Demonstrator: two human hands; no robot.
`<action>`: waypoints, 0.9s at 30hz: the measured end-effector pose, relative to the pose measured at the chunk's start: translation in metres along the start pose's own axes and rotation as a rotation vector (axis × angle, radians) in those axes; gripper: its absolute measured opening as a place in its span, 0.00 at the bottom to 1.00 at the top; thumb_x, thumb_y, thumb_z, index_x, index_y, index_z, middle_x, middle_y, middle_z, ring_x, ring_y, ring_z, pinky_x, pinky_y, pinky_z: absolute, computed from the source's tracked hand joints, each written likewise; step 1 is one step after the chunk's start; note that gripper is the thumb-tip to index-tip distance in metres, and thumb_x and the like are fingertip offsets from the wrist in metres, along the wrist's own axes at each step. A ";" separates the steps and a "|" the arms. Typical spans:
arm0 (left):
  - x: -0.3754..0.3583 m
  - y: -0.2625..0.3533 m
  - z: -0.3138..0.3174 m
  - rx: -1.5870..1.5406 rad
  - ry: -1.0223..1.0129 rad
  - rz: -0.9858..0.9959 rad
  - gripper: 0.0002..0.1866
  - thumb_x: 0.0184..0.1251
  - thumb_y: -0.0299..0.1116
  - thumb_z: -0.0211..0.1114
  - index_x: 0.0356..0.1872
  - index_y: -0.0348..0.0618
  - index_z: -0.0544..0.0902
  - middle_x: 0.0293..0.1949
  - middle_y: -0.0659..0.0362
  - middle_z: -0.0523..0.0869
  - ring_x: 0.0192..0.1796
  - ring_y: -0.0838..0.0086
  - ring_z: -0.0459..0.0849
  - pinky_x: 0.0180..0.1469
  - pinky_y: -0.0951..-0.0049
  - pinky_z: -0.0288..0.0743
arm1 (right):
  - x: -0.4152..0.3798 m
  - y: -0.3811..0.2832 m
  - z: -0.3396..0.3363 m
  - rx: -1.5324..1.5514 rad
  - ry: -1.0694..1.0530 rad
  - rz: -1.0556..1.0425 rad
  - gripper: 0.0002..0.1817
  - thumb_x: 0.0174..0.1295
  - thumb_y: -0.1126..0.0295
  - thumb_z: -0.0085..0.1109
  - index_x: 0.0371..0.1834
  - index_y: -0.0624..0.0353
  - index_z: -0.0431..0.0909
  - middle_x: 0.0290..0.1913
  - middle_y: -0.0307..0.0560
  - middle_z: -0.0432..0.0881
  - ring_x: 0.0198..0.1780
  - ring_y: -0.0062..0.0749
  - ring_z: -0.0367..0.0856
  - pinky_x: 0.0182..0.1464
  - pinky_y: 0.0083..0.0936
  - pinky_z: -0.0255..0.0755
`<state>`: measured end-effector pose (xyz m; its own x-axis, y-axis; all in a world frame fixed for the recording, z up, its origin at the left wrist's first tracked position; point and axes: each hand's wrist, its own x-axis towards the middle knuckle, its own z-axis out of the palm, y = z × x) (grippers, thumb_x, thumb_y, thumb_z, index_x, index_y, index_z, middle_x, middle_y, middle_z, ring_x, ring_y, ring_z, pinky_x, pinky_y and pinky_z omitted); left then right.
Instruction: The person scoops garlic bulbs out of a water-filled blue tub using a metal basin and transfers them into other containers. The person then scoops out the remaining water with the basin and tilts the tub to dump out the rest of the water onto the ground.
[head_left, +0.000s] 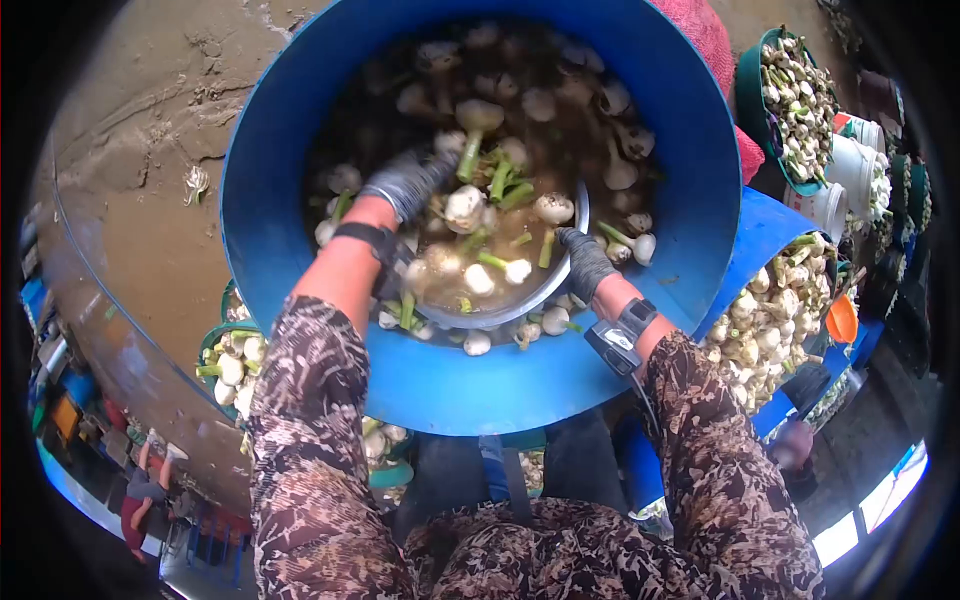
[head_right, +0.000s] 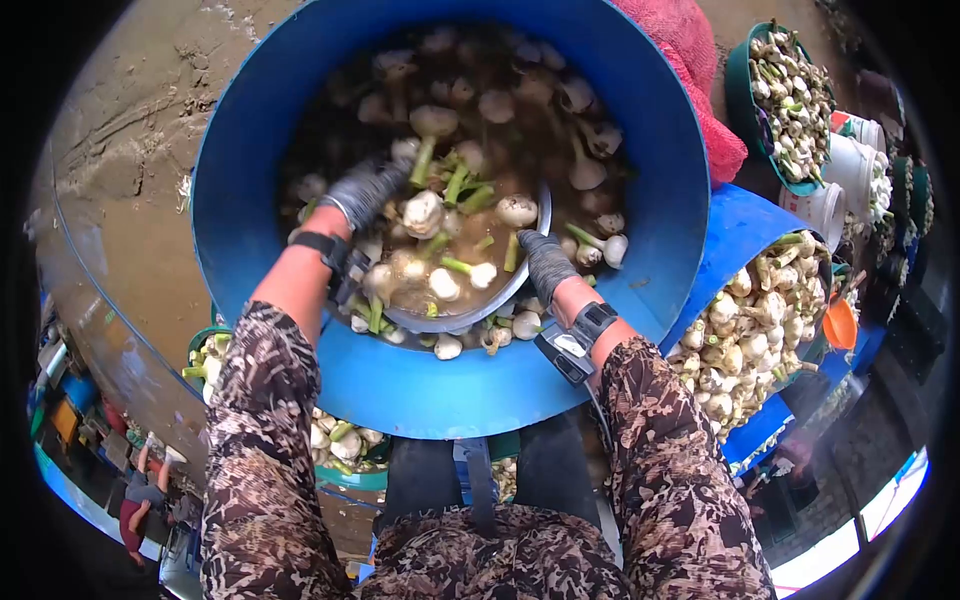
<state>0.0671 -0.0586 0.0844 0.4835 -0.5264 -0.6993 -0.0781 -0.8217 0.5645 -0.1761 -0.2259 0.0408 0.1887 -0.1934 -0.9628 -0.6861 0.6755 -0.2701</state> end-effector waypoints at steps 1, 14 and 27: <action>-0.019 0.002 0.031 0.164 0.019 0.016 0.34 0.62 0.60 0.49 0.58 0.43 0.72 0.57 0.46 0.75 0.60 0.56 0.73 0.63 0.65 0.63 | -0.008 -0.007 0.002 -0.059 0.044 0.053 0.21 0.61 0.56 0.49 0.50 0.61 0.69 0.35 0.48 0.75 0.33 0.33 0.74 0.35 0.31 0.72; 0.061 0.051 -0.009 0.283 0.097 0.059 0.29 0.64 0.57 0.49 0.58 0.47 0.73 0.59 0.41 0.71 0.63 0.52 0.67 0.63 0.62 0.62 | -0.010 -0.010 0.002 -0.432 0.089 -0.087 0.17 0.56 0.62 0.54 0.42 0.65 0.73 0.31 0.48 0.76 0.30 0.34 0.72 0.35 0.32 0.68; -0.123 -0.167 0.112 -0.419 0.402 -0.223 0.17 0.68 0.50 0.51 0.36 0.46 0.73 0.26 0.62 0.76 0.25 0.75 0.74 0.28 0.75 0.72 | 0.023 -0.059 -0.043 -1.128 0.190 -0.593 0.16 0.62 0.57 0.47 0.37 0.59 0.78 0.33 0.52 0.79 0.39 0.37 0.77 0.39 0.29 0.71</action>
<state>-0.0767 0.1192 0.0271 0.7455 -0.1612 -0.6468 0.3725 -0.7038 0.6048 -0.1619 -0.3004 0.0350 0.6286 -0.4164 -0.6569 -0.7614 -0.5017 -0.4106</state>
